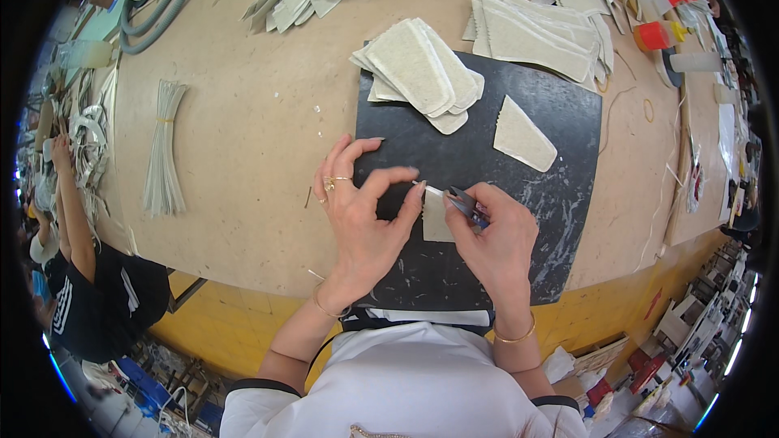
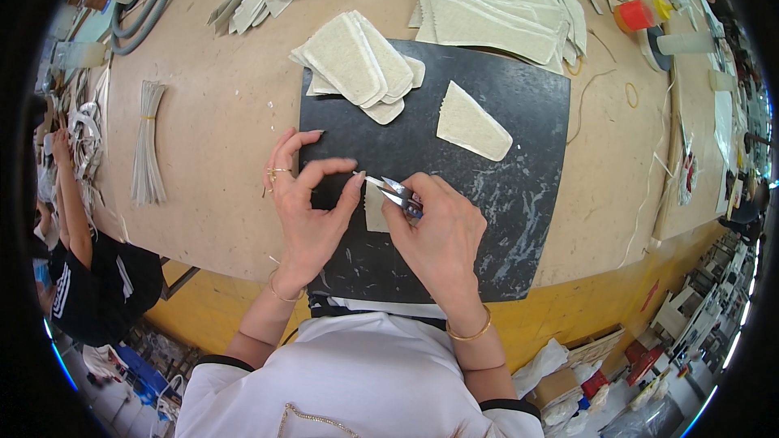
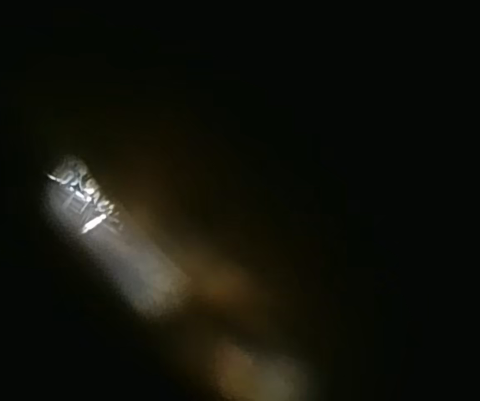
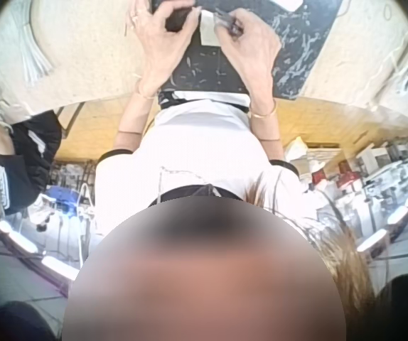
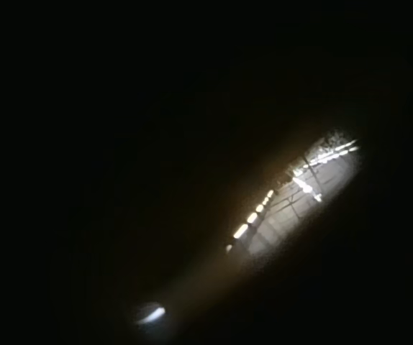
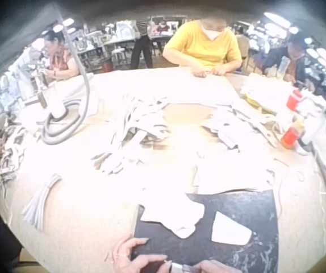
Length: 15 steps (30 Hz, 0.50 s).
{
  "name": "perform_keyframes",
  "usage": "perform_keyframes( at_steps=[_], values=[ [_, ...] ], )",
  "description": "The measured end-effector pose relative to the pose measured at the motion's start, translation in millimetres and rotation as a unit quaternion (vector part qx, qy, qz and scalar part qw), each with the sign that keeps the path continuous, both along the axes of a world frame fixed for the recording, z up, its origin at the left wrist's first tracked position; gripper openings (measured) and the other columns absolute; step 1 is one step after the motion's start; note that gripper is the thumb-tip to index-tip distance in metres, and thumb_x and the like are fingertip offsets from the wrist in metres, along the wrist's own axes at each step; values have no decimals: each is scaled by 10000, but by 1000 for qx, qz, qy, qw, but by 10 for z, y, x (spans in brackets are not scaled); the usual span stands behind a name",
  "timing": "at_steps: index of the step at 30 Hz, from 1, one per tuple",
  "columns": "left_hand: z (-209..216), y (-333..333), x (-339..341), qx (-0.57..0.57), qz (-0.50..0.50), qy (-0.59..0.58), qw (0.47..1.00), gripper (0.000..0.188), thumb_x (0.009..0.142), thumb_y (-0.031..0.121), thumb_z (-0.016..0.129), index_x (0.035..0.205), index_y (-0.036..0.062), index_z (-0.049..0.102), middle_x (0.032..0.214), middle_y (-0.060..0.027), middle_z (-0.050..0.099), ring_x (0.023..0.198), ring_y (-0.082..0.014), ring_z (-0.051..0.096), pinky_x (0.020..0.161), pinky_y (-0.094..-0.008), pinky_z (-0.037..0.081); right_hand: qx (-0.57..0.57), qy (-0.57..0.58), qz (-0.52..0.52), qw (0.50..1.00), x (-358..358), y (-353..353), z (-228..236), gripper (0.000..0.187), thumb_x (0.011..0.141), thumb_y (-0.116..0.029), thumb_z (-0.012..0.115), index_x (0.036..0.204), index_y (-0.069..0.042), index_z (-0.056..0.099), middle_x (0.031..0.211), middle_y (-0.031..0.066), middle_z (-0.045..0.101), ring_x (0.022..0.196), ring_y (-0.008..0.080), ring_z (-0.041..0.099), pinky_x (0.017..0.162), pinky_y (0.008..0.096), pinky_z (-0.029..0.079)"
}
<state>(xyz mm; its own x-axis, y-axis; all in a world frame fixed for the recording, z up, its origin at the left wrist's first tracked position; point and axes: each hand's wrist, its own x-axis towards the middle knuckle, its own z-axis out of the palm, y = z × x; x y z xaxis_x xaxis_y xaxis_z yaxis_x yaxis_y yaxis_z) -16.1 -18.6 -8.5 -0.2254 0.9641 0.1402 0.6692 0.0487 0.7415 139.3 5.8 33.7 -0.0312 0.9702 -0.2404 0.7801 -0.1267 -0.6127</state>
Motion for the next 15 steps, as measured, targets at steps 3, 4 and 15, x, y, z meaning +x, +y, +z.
perform_keyframes(
  at_steps=[3,4,15],
  values=[
    [15,-43,-41,31,-9,19,999,295,807,72,715,1090,150,691,1302,-73,551,1326,-333,436,1107,-487,237,-6,-3,-1,1000,4,2,-8,188,819,-221,735,761,-57,665,625,71,588,537,216,566,549,330,434],
    [31,-77,-58,48,-16,33,998,340,812,52,691,1139,144,674,1321,-71,554,1328,-319,445,1112,-481,242,-6,-2,-1,1000,4,4,-9,188,818,-223,735,762,-58,666,626,72,590,540,220,571,549,332,436],
    [46,-413,73,-56,-236,218,945,713,790,27,635,1467,35,413,1532,-73,440,1448,-307,350,1159,-495,259,-7,10,14,1000,65,-5,-23,167,830,-207,730,805,-51,676,671,74,619,581,228,597,538,341,451]
  ],
)
